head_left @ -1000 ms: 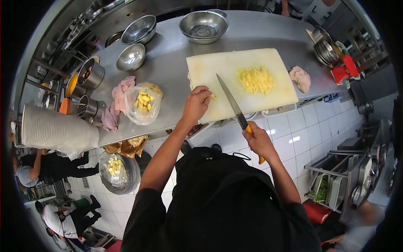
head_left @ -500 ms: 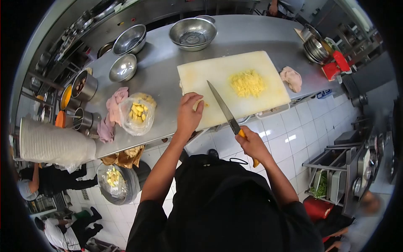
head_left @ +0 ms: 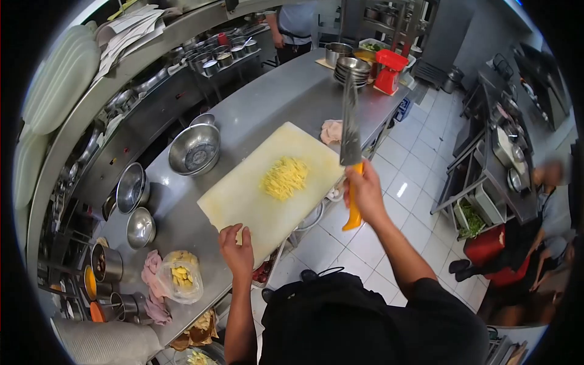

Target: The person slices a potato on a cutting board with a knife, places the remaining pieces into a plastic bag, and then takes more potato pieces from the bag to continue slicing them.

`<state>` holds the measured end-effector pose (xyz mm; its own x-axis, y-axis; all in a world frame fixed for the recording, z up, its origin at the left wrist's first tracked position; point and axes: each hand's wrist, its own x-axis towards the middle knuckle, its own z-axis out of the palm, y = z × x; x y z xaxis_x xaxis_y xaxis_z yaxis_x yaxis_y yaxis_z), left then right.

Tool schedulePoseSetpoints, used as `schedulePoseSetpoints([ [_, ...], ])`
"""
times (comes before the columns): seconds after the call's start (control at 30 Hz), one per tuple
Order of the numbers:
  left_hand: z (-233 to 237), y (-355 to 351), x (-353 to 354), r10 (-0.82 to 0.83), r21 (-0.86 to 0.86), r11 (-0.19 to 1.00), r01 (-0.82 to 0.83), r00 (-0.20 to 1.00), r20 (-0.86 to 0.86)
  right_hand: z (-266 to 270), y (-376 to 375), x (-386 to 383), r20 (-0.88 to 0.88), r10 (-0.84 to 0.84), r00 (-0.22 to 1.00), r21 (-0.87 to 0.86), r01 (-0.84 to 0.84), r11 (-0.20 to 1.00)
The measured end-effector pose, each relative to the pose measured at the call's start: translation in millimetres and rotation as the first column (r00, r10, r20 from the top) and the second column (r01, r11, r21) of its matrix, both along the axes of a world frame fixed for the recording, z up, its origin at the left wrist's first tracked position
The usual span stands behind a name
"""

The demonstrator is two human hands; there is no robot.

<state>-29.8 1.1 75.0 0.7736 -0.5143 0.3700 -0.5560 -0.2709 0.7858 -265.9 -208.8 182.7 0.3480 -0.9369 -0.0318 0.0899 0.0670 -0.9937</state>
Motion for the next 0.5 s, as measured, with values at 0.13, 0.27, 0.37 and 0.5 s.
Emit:
schedulePoseSetpoints([
  [0.13,-13,6,-2,-0.019,0.056,0.998,0.012,0.992,0.121,3,4,-11,-0.207,0.091,0.974,0.002,-0.092,0.996],
  [0.27,76,10,-40,-0.184,-0.101,0.979,0.175,0.979,-0.086,-50,41,-11,-0.418,0.387,0.822,0.155,-0.355,0.922],
  [0.37,118,11,-53,-0.347,-0.362,0.888,0.284,0.93,-0.123,-82,62,1,-0.589,0.366,0.721,-0.126,-0.529,0.839],
  [0.5,84,16,-32,-0.184,-0.25,0.954,0.164,0.981,-0.062,-77,68,18,-0.697,0.345,0.629,-0.176,-0.616,0.768],
])
